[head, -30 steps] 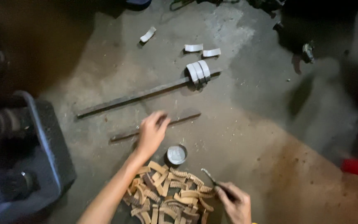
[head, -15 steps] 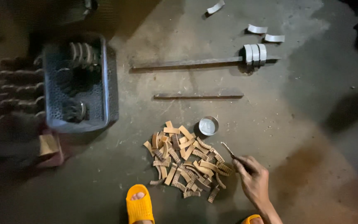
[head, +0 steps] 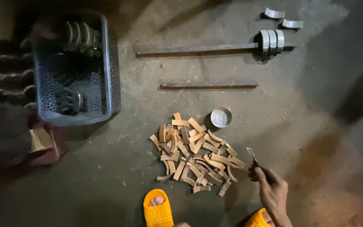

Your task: Applying grease to small metal engine parts using a spoon

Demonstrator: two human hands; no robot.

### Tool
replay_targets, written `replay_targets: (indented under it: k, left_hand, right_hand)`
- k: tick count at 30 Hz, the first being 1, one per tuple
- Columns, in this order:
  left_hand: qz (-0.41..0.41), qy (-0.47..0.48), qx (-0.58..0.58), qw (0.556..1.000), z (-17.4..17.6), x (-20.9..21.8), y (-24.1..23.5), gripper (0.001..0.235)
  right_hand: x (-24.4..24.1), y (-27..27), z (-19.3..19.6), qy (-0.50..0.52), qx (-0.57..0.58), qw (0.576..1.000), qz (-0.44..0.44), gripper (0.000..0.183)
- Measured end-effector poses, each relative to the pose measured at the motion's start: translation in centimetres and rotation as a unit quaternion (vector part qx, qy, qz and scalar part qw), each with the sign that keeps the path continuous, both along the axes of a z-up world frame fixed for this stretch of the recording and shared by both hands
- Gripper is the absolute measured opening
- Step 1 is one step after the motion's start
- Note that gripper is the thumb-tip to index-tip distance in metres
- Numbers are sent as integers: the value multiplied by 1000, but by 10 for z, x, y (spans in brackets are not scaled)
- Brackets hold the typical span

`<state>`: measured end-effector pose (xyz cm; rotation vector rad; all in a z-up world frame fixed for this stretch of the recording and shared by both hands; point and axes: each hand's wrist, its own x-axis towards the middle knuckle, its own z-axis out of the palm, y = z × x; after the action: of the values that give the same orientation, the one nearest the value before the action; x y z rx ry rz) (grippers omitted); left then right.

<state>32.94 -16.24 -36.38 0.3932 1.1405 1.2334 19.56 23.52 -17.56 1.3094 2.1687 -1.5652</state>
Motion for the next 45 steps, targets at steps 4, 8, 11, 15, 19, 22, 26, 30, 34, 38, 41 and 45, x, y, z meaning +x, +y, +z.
replay_targets:
  k: [4,8,11,15,19,22,26,30,34,38,41,45]
  left_hand:
    - [42,49,-171,983,141,-146,49,15]
    - [252,430,-204,842,180,-219,43,10]
    - [159,649,-107,736,143,-249,31,21]
    - [51,693,-30,718,135,-286,42,52]
    - [11,695,-76,714,139,-328,36,50]
    - [73,714,-122,686,129,-338,22,37]
    - [145,721,-148,661,135,-332,17,25]
    - [219,681,29,698,183,-293,60,10]
    - [-22,685,41,727,124,-257,53,38]
    - [22,763,-95,640,128,-296,26,42]
    - [98,740,-92,659,126,-294,37,52]
    - [139,657,79,737,149,-262,120,16]
  right_hand:
    - [-10,-46,11,59,-64,989,-119,26]
    - [-22,-77,40,105,-7,990,-95,21]
    - [-9,-91,57,94,1,988,-124,20]
    - [6,-96,66,100,29,994,-41,18]
    - [11,-95,70,63,76,994,-45,17]
    - [9,-96,65,71,74,995,-21,17]
    - [15,-97,59,66,53,996,-10,17]
    - [16,-98,63,105,39,993,-22,17]
    - [13,-98,70,103,52,993,-16,18]
    - [18,-97,75,102,50,993,-10,16]
    - [26,-96,69,115,19,992,-48,16]
    - [19,-92,87,108,54,990,-70,15]
